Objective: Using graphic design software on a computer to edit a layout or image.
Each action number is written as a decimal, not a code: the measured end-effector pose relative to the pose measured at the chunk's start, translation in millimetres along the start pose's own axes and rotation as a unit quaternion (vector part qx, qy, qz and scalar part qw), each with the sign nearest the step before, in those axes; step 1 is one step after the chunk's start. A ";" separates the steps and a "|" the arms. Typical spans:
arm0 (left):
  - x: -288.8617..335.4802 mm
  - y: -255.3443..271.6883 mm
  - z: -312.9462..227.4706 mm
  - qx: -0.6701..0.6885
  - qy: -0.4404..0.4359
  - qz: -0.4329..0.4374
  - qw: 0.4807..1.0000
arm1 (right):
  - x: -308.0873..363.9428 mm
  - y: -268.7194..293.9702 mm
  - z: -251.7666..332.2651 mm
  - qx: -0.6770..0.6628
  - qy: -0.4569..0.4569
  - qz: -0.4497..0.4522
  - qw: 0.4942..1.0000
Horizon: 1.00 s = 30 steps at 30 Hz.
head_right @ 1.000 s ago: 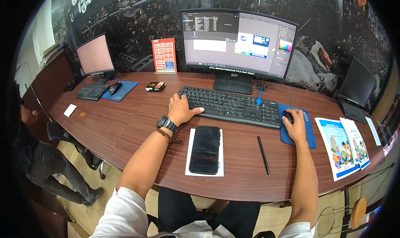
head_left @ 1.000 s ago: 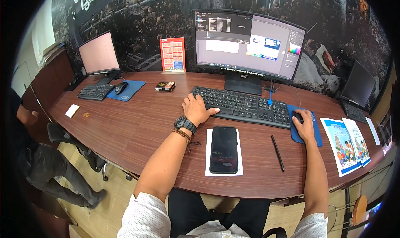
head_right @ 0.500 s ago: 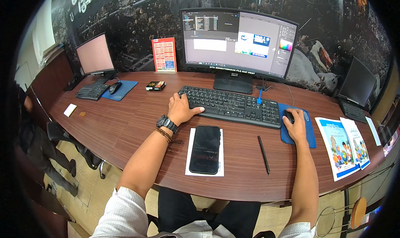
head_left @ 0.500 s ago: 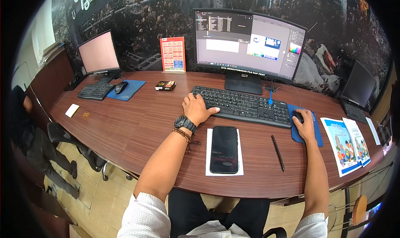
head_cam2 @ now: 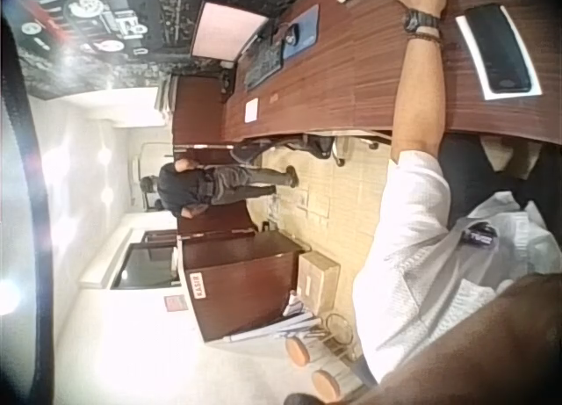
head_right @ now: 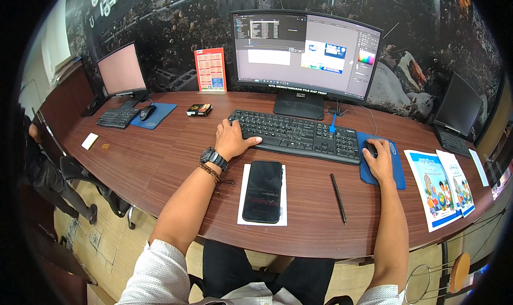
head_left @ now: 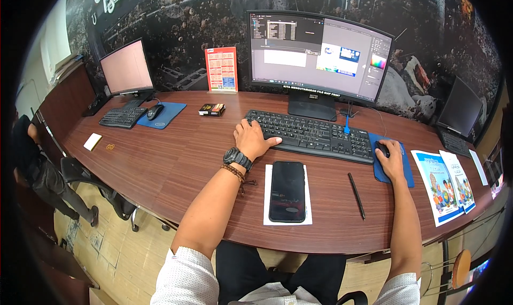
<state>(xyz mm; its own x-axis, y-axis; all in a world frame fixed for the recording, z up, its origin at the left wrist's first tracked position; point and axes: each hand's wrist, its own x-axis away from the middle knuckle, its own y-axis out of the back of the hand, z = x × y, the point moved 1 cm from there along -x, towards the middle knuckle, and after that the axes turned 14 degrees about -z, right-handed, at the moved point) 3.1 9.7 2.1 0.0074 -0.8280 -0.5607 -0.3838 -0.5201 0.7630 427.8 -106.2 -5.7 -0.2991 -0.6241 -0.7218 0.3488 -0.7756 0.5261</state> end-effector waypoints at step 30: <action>-0.6 -0.5 0.4 -0.004 -0.004 0.001 1.000 | 0.1 0.4 0.1 0.002 -0.004 -0.006 1.000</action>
<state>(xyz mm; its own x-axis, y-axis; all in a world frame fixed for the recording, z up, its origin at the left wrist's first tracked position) 2.9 10.6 1.9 -0.0002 -0.8279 -0.5609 -0.3756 -0.5198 0.7673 427.8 -106.6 -5.5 -0.3098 -0.6150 -0.7251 0.3417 -0.7837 0.5187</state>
